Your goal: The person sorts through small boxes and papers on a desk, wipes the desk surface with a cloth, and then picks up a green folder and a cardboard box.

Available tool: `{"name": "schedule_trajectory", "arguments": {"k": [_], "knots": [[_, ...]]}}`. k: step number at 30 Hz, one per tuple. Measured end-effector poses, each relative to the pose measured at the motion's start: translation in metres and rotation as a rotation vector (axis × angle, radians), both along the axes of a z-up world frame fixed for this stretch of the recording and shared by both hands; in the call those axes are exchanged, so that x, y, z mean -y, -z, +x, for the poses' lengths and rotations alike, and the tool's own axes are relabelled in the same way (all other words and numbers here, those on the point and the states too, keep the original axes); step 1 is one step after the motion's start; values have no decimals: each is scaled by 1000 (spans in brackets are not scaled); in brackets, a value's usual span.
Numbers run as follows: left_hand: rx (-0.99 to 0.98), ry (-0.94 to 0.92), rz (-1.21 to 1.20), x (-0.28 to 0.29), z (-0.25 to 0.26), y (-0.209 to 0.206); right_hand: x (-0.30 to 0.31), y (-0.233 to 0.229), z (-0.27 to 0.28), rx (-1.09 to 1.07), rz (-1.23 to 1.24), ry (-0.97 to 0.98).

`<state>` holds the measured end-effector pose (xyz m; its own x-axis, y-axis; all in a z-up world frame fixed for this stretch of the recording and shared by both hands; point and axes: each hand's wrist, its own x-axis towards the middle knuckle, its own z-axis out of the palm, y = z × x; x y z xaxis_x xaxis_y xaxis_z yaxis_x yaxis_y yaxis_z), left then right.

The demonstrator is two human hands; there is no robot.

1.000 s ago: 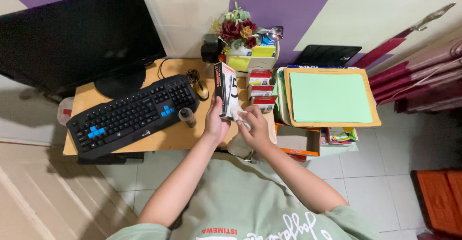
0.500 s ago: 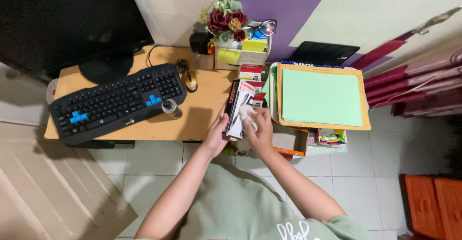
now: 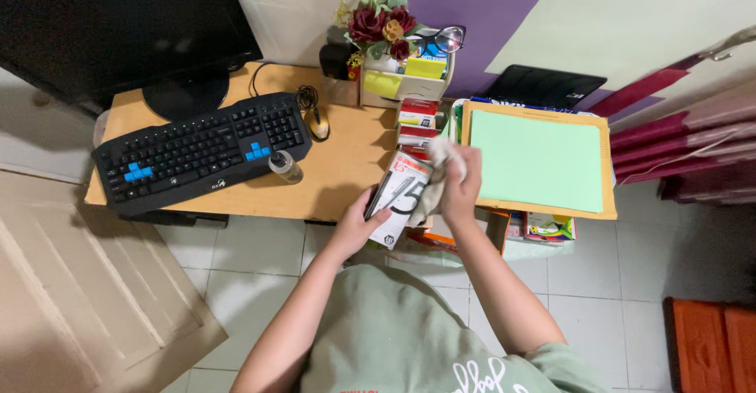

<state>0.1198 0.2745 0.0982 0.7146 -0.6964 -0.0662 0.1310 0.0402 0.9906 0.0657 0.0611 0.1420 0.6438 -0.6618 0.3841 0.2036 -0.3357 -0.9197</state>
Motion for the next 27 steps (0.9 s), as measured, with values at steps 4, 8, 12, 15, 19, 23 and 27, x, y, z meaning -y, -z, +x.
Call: {"name": "schedule_trajectory", "arguments": {"k": [4,8,12,15,19,23,27], "knots": [[-2,46,110,-6,5,8,19,-19,7,-110,-137,-415],[-110,84,95,-19,20,7,12,-23,9,-253,-195,-442],[-356,-106,-19,-13,22,6,1,-15,9,-136,-21,-36],[-530,-85,-93,5,25,5,-13,-5,15,-111,365,-201],[-799,-343,-270,30,37,7,-61,19,-4,-167,-112,-260],[-714,-511,-415,30,45,23,-61,30,-30,-219,-97,-330],[-793,-429,-436,39,31,38,-61,28,-45,-113,-272,-152]]}}
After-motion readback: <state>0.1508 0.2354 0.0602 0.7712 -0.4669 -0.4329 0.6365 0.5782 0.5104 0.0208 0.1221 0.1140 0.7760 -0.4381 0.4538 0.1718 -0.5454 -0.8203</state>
